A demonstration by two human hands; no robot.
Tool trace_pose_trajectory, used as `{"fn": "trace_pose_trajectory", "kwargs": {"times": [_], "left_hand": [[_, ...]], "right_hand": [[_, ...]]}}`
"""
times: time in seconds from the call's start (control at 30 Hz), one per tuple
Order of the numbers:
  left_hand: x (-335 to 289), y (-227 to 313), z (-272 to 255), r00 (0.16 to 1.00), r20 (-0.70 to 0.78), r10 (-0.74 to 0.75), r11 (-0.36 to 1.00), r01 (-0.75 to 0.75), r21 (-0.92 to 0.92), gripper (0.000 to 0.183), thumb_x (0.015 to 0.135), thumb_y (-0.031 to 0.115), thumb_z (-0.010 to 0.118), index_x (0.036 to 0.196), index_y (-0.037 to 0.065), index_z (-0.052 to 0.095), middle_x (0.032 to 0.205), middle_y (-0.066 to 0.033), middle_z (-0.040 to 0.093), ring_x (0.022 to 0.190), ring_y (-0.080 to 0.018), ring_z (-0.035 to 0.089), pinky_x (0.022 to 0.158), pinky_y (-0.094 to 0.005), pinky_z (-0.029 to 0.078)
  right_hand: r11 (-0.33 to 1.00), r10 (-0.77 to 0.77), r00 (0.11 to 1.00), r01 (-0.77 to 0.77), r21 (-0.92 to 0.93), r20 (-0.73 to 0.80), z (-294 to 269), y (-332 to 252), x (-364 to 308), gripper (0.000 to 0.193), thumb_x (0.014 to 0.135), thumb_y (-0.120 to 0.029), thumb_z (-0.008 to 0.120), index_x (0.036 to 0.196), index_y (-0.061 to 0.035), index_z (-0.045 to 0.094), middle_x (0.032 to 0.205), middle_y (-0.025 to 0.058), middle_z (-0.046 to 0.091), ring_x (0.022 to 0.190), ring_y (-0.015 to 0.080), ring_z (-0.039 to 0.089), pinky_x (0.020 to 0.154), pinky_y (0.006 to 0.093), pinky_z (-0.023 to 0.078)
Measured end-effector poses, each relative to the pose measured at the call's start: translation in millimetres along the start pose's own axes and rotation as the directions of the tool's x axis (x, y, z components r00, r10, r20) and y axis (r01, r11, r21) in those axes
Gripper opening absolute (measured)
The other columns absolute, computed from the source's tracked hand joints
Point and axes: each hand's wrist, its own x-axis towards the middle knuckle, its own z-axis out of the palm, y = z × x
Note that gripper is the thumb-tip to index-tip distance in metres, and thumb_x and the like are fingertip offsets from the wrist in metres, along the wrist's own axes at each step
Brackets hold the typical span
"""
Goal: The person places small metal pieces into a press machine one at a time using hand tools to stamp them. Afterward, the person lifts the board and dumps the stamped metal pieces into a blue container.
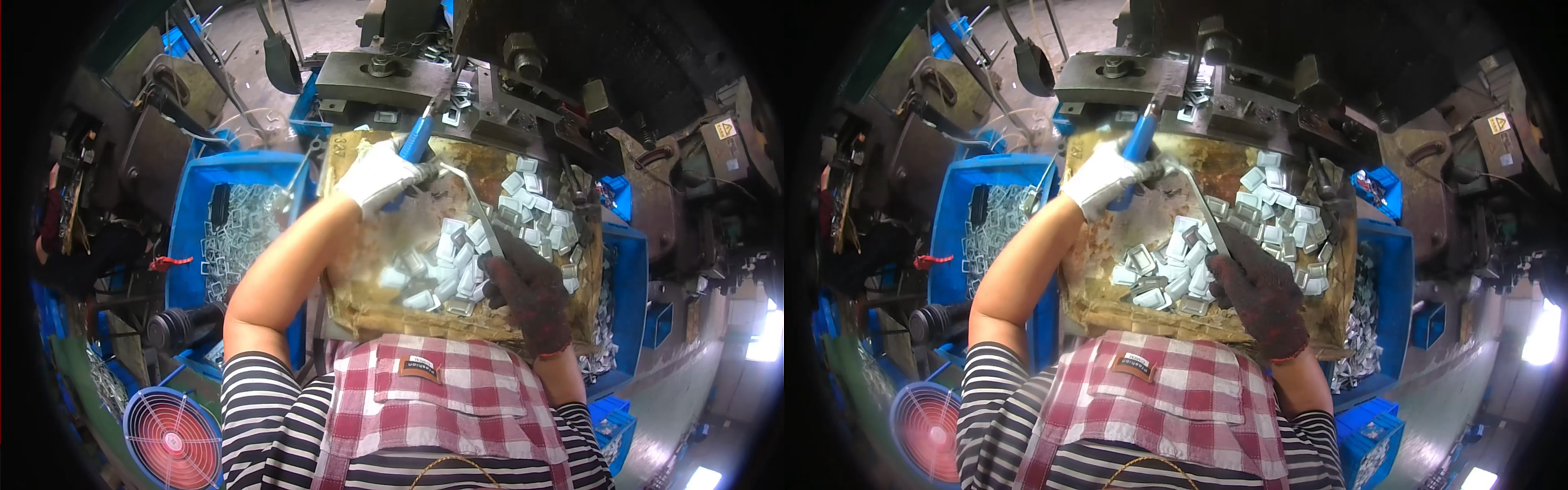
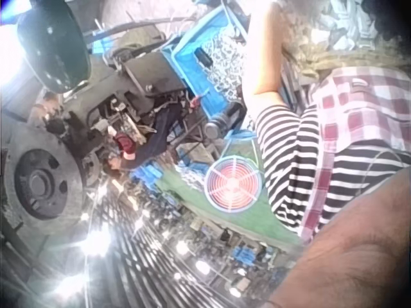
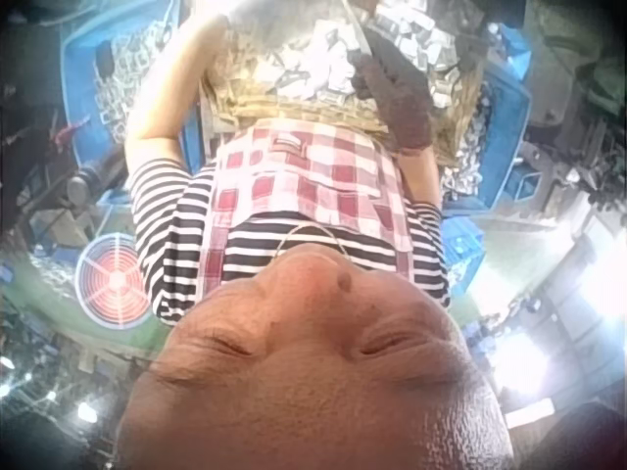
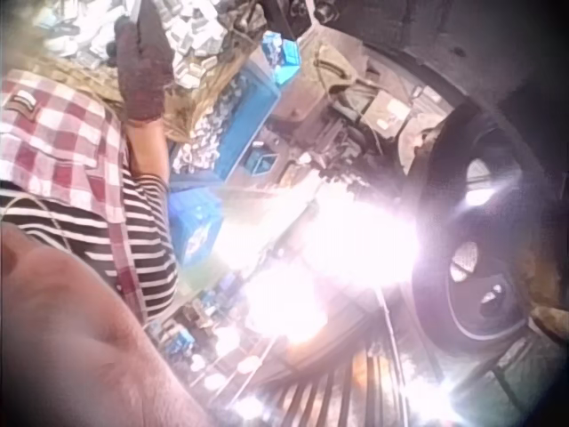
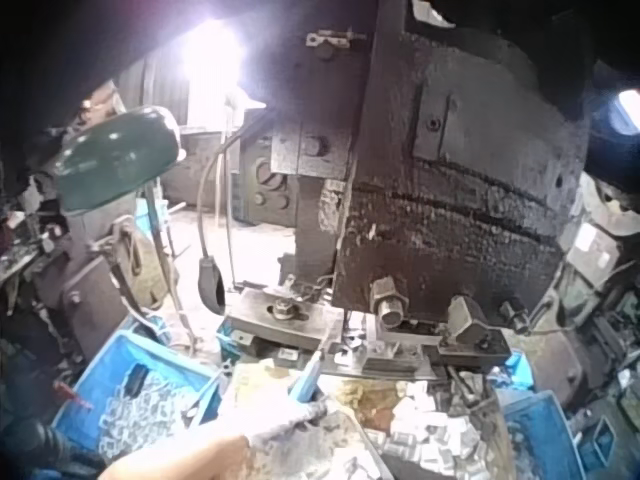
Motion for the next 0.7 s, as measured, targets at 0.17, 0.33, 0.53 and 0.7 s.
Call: {"fn": "trace_pose_trajectory", "kwargs": {"times": [0.17, 0.33, 0.53, 0.7], "left_hand": [[21.3, 24.8, -13.9, 0.919, 0.336, 0.209, 0.818, -0.352, 0.454, 0.025, 0.079, 0.008, 0.072, 0.104, 0.005, 0.072, 0.092, -0.0095, 0.075, 0.081, -0.0197, 0.070, 0.078, -0.0349, 0.055], [36.5, 73.2, -12.7, 0.942, 0.318, 0.109, 0.337, -0.336, 0.880, 0.030, 0.092, 0.024, 0.070, 0.113, 0.004, 0.067, 0.095, -0.0197, 0.072, 0.088, -0.0333, 0.072, 0.083, -0.0429, 0.056], [66.4, 135.8, 14.7, 0.951, 0.303, -0.066, 0.015, -0.302, 0.953, 0.025, 0.094, 0.016, 0.061, 0.105, -0.005, 0.067, 0.097, -0.0220, 0.073, 0.088, -0.0304, 0.074, 0.082, -0.0405, 0.059], [71.2, 113.1, 18.5, 0.939, 0.274, 0.206, 0.192, -0.314, 0.930, 0.023, 0.092, 0.009, 0.054, 0.094, -0.001, 0.074, 0.094, -0.0233, 0.074, 0.085, -0.0323, 0.075, 0.078, -0.0414, 0.060]], "right_hand": [[0.979, -0.098, 0.994, 0.106, -0.176, 0.054, -8.2, 8.7, 0.2, 0.039, 0.099, -0.015, 0.065, 0.137, -0.0065, 0.062, 0.093, 0.0081, 0.072, 0.070, 0.0093, 0.067, 0.061, 0.0278, 0.055], [0.994, -0.060, 0.994, 0.051, -0.099, -0.092, -17.5, 20.6, 4.7, 0.038, 0.098, -0.015, 0.066, 0.135, -0.0067, 0.063, 0.093, 0.0064, 0.072, 0.067, 0.0094, 0.066, 0.058, 0.0272, 0.054], [0.998, -0.067, 0.928, 0.065, -0.018, -0.367, -25.9, -6.9, 31.0, 0.036, 0.097, -0.014, 0.064, 0.133, -0.0091, 0.065, 0.086, 0.0040, 0.069, 0.064, 0.0078, 0.063, 0.057, 0.0254, 0.054], [0.975, -0.221, 0.878, 0.195, -0.105, -0.424, -17.5, -13.0, 64.6, 0.034, 0.096, -0.017, 0.063, 0.129, -0.0074, 0.066, 0.084, 0.0043, 0.068, 0.064, 0.0087, 0.063, 0.057, 0.0263, 0.055]]}}
